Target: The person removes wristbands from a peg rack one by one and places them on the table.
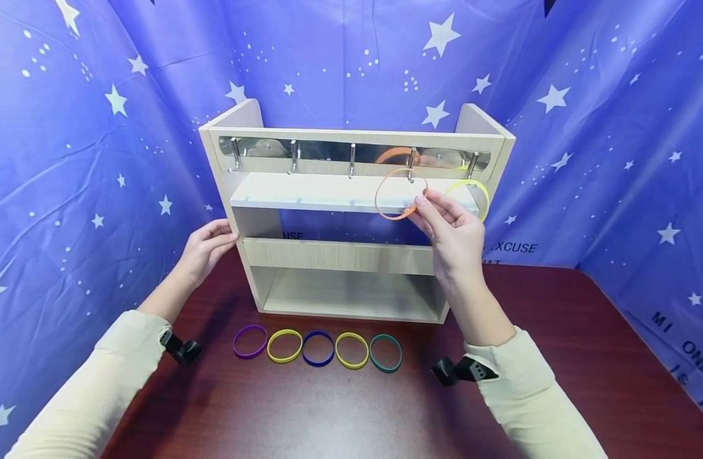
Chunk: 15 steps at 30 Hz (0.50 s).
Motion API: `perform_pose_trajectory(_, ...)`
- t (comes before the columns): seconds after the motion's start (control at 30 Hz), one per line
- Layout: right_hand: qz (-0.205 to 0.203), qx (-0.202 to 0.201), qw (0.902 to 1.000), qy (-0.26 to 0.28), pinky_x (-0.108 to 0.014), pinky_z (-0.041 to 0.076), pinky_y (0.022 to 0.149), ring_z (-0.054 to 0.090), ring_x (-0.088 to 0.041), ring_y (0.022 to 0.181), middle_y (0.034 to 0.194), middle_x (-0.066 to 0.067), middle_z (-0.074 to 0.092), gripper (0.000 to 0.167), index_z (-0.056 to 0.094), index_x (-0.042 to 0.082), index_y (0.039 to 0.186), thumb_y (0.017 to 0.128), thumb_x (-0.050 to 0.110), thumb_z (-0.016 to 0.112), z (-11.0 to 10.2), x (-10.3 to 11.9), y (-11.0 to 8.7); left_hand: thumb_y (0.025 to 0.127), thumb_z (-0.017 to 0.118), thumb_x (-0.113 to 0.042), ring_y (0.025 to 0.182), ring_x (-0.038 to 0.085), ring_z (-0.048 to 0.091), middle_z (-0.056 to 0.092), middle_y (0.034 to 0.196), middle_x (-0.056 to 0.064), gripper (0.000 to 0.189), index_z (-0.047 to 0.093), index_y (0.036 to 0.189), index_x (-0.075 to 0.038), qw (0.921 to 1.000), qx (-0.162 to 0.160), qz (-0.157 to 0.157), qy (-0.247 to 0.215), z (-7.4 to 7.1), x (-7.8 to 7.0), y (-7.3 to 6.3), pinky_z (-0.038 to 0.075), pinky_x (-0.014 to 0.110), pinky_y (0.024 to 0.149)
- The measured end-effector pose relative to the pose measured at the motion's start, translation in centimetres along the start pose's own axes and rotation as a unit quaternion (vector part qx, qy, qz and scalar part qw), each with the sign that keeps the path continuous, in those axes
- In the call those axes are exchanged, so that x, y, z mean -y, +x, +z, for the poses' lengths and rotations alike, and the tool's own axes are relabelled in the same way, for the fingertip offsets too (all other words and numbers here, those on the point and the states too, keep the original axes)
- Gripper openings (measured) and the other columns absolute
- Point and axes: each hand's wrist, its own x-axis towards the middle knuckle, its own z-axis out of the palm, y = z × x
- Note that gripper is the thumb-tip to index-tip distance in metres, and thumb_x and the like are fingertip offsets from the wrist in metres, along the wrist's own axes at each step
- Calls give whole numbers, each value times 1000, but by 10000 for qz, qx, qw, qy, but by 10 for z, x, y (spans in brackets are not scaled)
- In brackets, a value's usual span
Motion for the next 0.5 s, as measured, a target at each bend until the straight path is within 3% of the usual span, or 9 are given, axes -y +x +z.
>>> perform_pose_trajectory(0.27,220,310,9993,-53,-29,60,77,72,-18,77,91,-11,67,15,72,-3,86,84,-14,61,-1,9,-6,90,55,2,91,0,61,66,92,-14,26,62,97,-23,10000,3,14,-43,1,-1,-1,50,13,84)
perform_pose_trajectory(0.5,511,674,9959,-313,-27,60,79,72,-16,77,84,-8,70,16,71,-1,88,87,-11,59,-8,11,-14,89,55,2,91,-1,61,66,92,-14,26,61,98,-22,10000,-5,-6,-67,1,-2,-2,49,12,84)
